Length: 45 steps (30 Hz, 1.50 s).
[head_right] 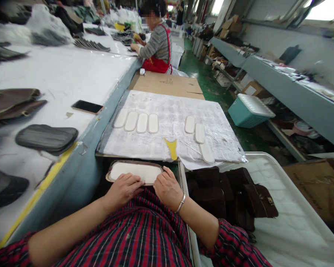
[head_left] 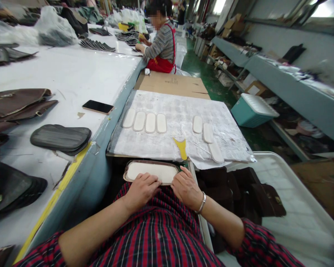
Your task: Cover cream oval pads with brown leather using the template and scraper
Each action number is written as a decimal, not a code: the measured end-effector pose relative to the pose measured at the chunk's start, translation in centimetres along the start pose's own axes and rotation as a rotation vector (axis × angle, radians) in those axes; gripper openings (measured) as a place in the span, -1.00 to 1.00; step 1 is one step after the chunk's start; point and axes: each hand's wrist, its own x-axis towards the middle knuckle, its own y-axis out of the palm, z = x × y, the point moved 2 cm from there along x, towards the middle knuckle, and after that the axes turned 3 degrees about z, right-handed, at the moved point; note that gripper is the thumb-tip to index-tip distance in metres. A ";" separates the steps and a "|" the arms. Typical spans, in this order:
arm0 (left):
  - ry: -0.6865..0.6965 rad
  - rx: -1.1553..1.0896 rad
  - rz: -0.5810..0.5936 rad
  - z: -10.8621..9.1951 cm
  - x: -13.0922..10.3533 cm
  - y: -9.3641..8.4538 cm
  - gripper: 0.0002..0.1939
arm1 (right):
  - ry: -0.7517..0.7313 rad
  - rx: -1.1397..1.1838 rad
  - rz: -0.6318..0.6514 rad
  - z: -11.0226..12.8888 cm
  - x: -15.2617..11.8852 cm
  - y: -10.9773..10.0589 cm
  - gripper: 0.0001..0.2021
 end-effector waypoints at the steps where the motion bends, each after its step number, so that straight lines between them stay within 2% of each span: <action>1: -0.002 0.004 -0.006 0.0 0.1 0.0 -0.76 | 0.014 0.005 0.007 -0.1 0.1 -0.1 -0.81; 6: -0.057 -0.003 -0.050 -0.1 0.5 0.0 -0.78 | 0.133 0.016 0.086 0.1 1.2 -0.5 -0.85; 11: -0.200 0.009 -0.008 -0.4 1.6 0.3 -0.81 | 0.246 -0.019 0.212 0.8 3.0 -0.6 -0.86; 13: -0.257 -0.044 0.004 -0.2 1.9 0.1 -0.84 | 0.264 -0.031 0.249 1.2 3.7 -0.8 -0.88; 15: -0.318 -0.197 -0.001 0.5 1.9 -0.5 -0.87 | 0.287 -0.035 0.252 1.3 4.1 -1.2 -0.88; 18: -0.393 -0.437 -0.135 2.7 0.5 -2.4 -0.40 | 0.350 -0.026 0.238 0.9 4.2 -1.8 -0.89; 19: -0.392 -0.449 -0.191 3.6 -0.2 -3.1 -0.33 | 0.360 -0.009 0.248 0.7 4.1 -2.0 -0.89; 21: -0.332 -0.378 -0.230 5.2 -1.6 -4.1 -0.42 | 0.333 0.069 0.299 0.4 4.2 -1.9 -0.88; 24: -0.226 -0.273 -0.134 6.8 -3.1 -3.8 -0.70 | 0.220 0.231 0.354 0.7 4.9 -1.4 -0.87; 26: -0.233 -0.257 -0.101 7.1 -3.4 -3.0 -0.82 | 0.172 0.283 0.374 1.2 5.8 -0.9 -0.89; 29: -0.297 -0.279 -0.124 6.9 -3.2 -2.2 -0.92 | 0.179 0.265 0.400 1.8 6.9 0.0 -0.84; 35: -0.332 -0.338 -0.128 6.8 -3.0 -2.1 -0.94 | 0.218 0.198 0.465 2.2 7.8 0.4 -0.80; 42: -0.356 -0.274 -0.131 6.4 -2.7 -1.8 -0.94 | 0.275 0.037 0.561 3.4 9.3 -0.7 -0.79; 45: -0.391 -0.242 -0.256 6.3 -3.5 -1.8 -0.70 | 0.310 0.031 0.463 4.1 9.3 -1.1 -0.84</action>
